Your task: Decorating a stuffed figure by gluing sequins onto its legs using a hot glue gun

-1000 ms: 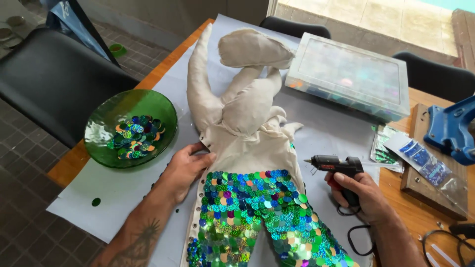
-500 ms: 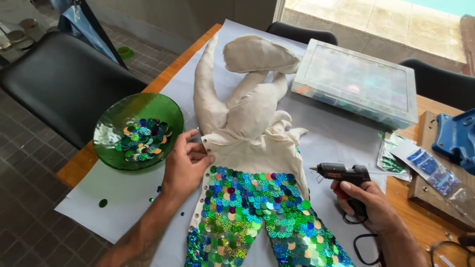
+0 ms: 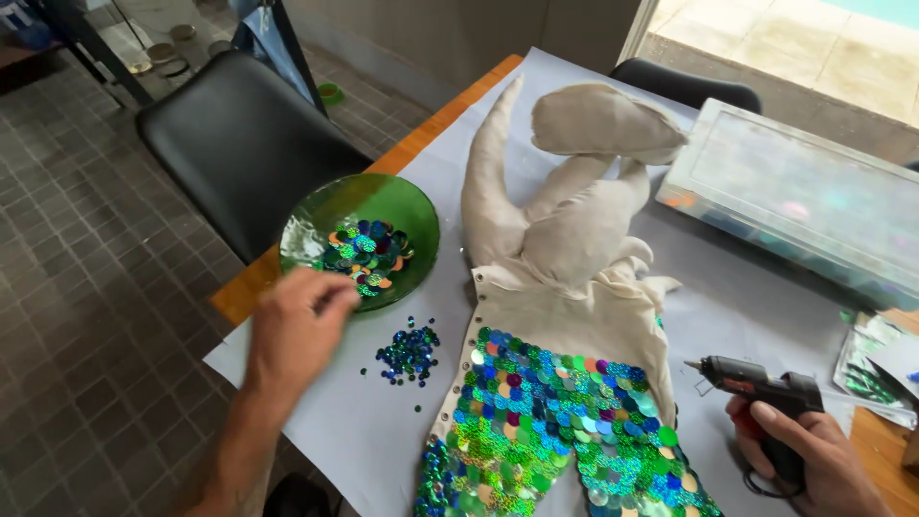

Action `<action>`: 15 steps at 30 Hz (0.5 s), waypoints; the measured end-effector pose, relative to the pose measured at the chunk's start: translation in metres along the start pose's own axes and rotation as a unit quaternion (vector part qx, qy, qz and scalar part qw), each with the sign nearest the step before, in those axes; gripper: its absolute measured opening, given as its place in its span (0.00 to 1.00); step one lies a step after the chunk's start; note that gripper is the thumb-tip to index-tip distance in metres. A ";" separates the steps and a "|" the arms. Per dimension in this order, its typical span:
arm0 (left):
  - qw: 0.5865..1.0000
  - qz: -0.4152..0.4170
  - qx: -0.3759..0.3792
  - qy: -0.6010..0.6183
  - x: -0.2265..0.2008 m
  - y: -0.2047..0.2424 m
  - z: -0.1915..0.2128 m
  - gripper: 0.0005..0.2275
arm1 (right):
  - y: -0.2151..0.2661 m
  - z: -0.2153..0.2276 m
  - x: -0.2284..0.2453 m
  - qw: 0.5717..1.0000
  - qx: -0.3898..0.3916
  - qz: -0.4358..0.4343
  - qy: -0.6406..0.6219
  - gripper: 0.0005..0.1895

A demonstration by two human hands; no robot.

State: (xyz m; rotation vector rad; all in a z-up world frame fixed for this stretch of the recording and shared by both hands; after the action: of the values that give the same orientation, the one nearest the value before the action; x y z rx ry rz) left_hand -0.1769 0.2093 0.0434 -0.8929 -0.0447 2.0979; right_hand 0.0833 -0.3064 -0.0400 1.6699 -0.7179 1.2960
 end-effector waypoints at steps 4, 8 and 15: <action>0.999 -0.040 -0.002 -0.030 0.019 -0.049 0.011 0.05 | -0.001 -0.001 0.000 1.000 0.017 0.007 -0.002 0.23; 0.977 0.006 0.144 -0.158 0.037 -0.095 -0.011 0.12 | 0.000 -0.003 0.003 1.000 -0.001 0.008 0.022 0.23; 0.947 -0.025 0.243 -0.208 0.051 -0.133 -0.041 0.20 | -0.005 0.007 -0.007 0.999 0.025 0.022 -0.008 0.23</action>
State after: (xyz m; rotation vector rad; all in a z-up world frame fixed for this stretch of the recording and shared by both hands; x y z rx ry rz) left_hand -0.0812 0.3210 0.0273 -0.1482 0.2181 2.0800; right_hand 0.0886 -0.3106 -0.0486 1.7139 -0.7406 1.3422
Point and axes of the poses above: each hand's wrist, its own y-axis away from the middle knuckle, its own z-axis out of the back of the hand, x = y × z, the point moved 1 cm from there along -y, towards the middle knuckle, and after that the axes turned 5 degrees about z, right-handed, at the moved point
